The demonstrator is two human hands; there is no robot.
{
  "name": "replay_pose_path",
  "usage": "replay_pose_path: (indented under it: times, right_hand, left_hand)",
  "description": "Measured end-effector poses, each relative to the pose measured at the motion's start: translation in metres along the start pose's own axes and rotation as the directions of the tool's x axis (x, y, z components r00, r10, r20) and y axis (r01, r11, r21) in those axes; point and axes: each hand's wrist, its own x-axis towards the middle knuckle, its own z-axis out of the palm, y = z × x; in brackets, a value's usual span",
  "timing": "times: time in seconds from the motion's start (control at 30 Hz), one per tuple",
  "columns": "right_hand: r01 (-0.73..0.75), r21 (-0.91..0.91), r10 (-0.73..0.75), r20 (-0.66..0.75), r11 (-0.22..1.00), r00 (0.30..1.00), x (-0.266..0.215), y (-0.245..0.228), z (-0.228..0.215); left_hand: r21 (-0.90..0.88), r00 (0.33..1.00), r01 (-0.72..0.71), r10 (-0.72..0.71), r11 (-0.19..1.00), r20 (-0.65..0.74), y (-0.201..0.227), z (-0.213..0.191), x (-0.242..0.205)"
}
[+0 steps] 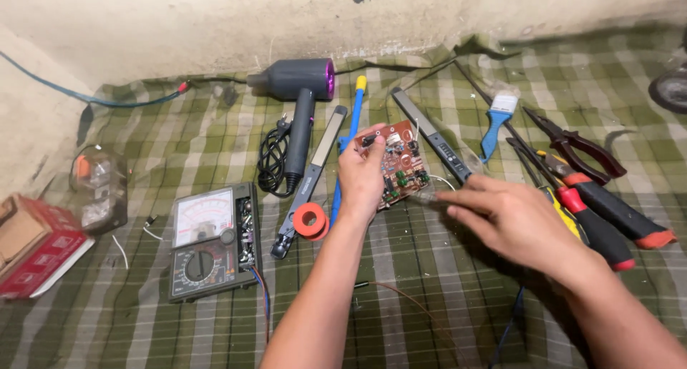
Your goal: Repair a circuit board by soldering and desoldering components using hand tools
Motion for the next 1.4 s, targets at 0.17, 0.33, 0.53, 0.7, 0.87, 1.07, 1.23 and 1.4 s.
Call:
replay_pose_path:
  times: [0.17, 0.33, 0.53, 0.7, 0.87, 1.07, 1.23, 1.4]
  right_hand:
    - [0.015, 0.030, -0.015, 0.014, 0.999, 1.000, 0.002, 0.001, 0.007]
    - [-0.024, 0.009, 0.024, 0.013, 1.000, 1.000, 0.003, -0.008, 0.002]
    - [-0.009, -0.054, 0.011, 0.022, 0.999, 1.000, 0.002, -0.014, 0.000]
    - [-0.005, -0.094, 0.009, 0.039, 0.996, 0.999, 0.001, -0.014, 0.001]
    - [-0.037, -0.121, 0.046, 0.066, 0.992, 0.997, 0.000, -0.024, -0.002]
    - [-0.081, -0.188, 0.101, 0.101, 0.979, 0.990, -0.002, -0.041, -0.004]
    - [-0.037, -0.293, 0.076, 0.123, 0.955, 0.990, -0.001, -0.045, -0.007]
    - [-0.012, -0.284, 0.040, 0.092, 0.959, 0.995, -0.004, -0.044, -0.010]
  left_hand:
    - [0.048, 0.999, 0.049, -0.049, 0.998, 0.010, 0.013, 0.002, -0.006]
    - [0.011, 0.998, -0.056, 0.055, 0.998, 0.039, 0.020, 0.001, -0.013]
    - [0.028, 0.999, -0.042, 0.041, 0.999, 0.032, 0.014, -0.001, -0.012]
    - [0.012, 0.998, -0.052, 0.052, 0.999, 0.042, 0.016, 0.001, -0.012]
    - [0.007, 0.998, -0.050, 0.049, 0.999, 0.040, 0.023, 0.000, -0.013]
    - [0.012, 0.999, -0.031, 0.030, 0.999, 0.027, 0.017, -0.002, -0.011]
    - [0.049, 1.000, -0.008, 0.007, 0.999, 0.018, 0.018, -0.001, -0.010]
    - [0.037, 0.999, -0.035, 0.033, 0.999, 0.039, 0.026, 0.000, -0.015]
